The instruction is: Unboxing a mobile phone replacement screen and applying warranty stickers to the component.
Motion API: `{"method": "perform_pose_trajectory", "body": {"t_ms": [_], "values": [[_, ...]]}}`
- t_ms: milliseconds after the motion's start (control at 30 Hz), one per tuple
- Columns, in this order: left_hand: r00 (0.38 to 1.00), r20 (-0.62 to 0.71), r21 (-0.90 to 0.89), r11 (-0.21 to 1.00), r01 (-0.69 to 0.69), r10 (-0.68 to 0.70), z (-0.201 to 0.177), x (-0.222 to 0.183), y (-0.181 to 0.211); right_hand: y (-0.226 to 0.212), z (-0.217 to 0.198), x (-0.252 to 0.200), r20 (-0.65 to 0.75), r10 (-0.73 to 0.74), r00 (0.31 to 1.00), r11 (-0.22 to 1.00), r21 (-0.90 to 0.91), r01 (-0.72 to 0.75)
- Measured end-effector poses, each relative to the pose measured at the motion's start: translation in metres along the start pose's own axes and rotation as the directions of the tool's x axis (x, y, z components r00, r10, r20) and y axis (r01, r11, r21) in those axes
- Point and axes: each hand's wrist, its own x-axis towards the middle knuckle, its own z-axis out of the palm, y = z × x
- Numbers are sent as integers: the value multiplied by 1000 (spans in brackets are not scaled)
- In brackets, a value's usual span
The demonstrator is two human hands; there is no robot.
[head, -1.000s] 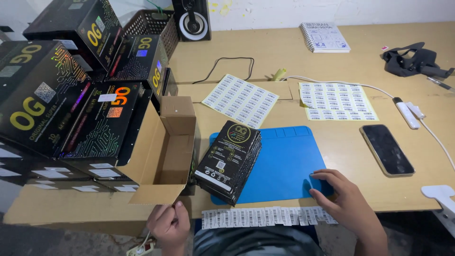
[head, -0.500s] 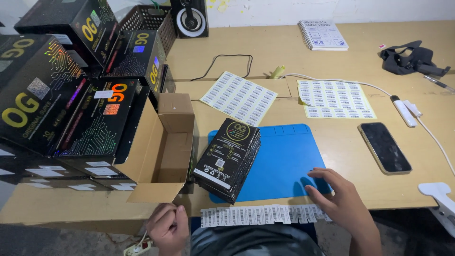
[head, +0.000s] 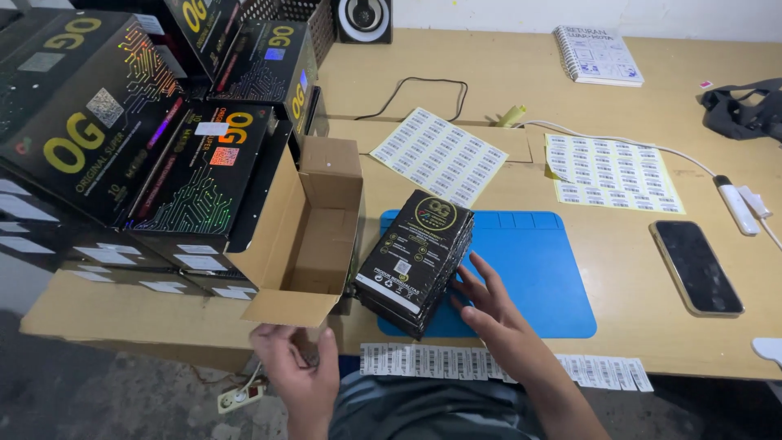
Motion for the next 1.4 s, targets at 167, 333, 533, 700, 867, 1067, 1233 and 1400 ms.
{"method": "perform_pose_trajectory", "body": {"t_ms": [167, 333, 533, 700, 867, 1067, 1233, 1400], "values": [[983, -157, -19, 995, 98, -100, -4, 17, 5, 1, 17, 10, -2, -24, 1000, 998, 55, 24], [996, -78, 76, 996, 51, -45, -5, 14, -3, -4, 35, 20, -27, -24, 999, 986, 166, 28], [986, 122, 101, 987, -127, 114, -7, 0, -14, 20, 38, 17, -177, -51, 983, 951, 291, 102], [929, 351, 232, 951, -204, 114, -11, 6, -6, 26, 42, 1, -93, -55, 994, 948, 307, 81], [839, 528, 190, 944, -269, 133, -5, 10, 8, 21, 50, -1, -78, -90, 993, 969, 224, 105], [747, 603, -70, 952, -299, 279, 3, 6, 42, 23, 50, -1, -5, -167, 986, 970, 176, 165], [619, 680, -405, 905, -130, 393, 4, 13, 107, -20, 29, -5, 79, 13, 997, 934, -357, 16], [230, 968, -84, 994, -65, 97, 66, 16, 135, -44, -38, -18, -172, 126, 977, 344, -916, -206]]}}
